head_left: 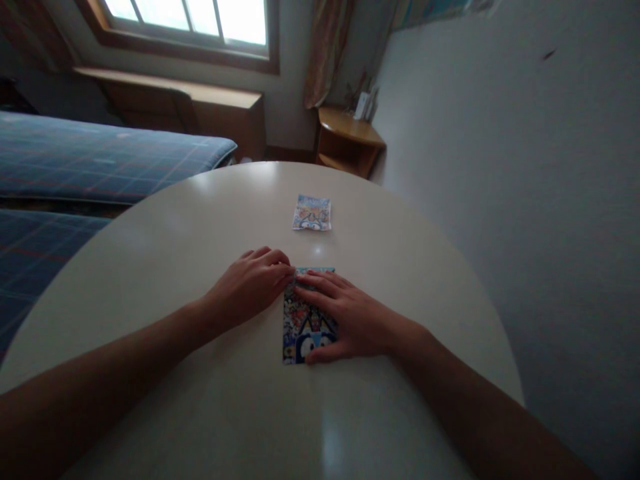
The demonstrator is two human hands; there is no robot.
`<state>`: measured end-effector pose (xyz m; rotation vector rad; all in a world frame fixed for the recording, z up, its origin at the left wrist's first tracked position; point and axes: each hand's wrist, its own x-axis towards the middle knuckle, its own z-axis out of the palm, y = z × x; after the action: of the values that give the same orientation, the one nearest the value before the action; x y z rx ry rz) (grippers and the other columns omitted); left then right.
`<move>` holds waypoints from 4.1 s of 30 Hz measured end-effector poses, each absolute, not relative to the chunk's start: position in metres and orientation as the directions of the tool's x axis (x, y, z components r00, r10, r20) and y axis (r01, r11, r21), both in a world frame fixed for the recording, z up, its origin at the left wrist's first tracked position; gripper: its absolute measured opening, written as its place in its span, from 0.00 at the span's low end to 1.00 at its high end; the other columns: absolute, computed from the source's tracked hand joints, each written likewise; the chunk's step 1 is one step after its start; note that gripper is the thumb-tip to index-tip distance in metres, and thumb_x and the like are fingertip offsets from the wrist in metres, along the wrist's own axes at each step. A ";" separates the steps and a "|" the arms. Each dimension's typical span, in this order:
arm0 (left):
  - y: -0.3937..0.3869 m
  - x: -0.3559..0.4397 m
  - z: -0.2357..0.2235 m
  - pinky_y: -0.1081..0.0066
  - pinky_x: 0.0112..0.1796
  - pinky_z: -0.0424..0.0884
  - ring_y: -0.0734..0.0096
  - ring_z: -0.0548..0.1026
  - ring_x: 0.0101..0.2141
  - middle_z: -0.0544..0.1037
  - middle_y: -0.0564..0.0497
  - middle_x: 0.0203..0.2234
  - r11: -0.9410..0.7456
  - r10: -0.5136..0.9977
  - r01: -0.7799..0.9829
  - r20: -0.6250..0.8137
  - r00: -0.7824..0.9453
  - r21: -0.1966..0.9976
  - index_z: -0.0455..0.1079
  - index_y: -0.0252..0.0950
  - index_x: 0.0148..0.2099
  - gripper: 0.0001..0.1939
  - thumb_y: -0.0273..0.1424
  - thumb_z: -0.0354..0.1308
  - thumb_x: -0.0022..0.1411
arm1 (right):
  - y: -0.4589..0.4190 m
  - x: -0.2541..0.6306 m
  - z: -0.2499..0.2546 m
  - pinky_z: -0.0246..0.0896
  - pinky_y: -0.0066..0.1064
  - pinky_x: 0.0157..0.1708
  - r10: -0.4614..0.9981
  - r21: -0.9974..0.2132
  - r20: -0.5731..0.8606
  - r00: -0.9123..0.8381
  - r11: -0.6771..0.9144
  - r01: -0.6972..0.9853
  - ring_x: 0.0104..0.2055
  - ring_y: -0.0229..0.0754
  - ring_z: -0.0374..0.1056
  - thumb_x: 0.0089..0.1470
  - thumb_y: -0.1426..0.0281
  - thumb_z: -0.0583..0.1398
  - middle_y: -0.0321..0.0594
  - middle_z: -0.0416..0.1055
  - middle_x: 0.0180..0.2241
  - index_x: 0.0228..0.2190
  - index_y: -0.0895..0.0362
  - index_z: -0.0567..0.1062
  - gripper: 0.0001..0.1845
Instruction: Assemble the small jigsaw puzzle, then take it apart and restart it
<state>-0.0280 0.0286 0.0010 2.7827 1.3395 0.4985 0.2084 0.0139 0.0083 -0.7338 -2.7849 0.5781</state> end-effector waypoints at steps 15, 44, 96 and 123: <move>0.016 -0.024 0.003 0.54 0.52 0.68 0.52 0.69 0.55 0.66 0.40 0.60 -0.677 0.736 0.713 0.213 0.643 0.185 0.59 0.35 0.64 0.29 0.46 0.51 0.67 | 0.046 0.280 0.035 0.66 0.34 0.43 0.768 -0.527 -0.046 -0.638 0.524 0.669 0.39 0.41 0.70 0.55 0.61 0.64 0.42 0.74 0.41 0.38 0.55 0.79 0.12; 0.015 -0.018 0.006 0.59 0.54 0.67 0.60 0.72 0.52 0.74 0.47 0.53 -0.911 0.402 0.346 0.297 0.866 0.224 0.67 0.42 0.57 0.18 0.32 0.54 0.65 | 0.040 0.278 0.036 0.58 0.29 0.31 0.790 -0.532 -0.170 -0.589 0.430 0.730 0.31 0.38 0.66 0.57 0.62 0.62 0.39 0.73 0.32 0.34 0.56 0.78 0.10; -0.055 0.004 -0.008 0.58 0.54 0.66 0.50 0.63 0.60 0.67 0.36 0.59 -0.801 0.593 0.598 0.163 0.789 0.018 0.62 0.30 0.61 0.24 0.29 0.55 0.63 | 0.036 0.253 0.030 0.64 0.33 0.44 0.837 -0.428 0.054 -0.545 0.513 0.745 0.42 0.41 0.69 0.59 0.70 0.59 0.42 0.72 0.40 0.37 0.54 0.76 0.06; -0.057 0.004 -0.011 0.60 0.58 0.63 0.53 0.63 0.61 0.67 0.36 0.60 -0.769 0.603 0.636 0.257 0.755 -0.062 0.66 0.27 0.58 0.21 0.31 0.55 0.66 | 0.000 0.213 0.028 0.63 0.45 0.57 0.962 -0.967 -0.125 -0.241 -0.064 0.247 0.62 0.46 0.60 0.59 0.66 0.56 0.44 0.65 0.58 0.56 0.49 0.66 0.23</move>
<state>0.0044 -0.0574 -0.0110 3.0785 1.0939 0.3685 0.2125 0.0003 0.0284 -1.3280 -1.5365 1.3522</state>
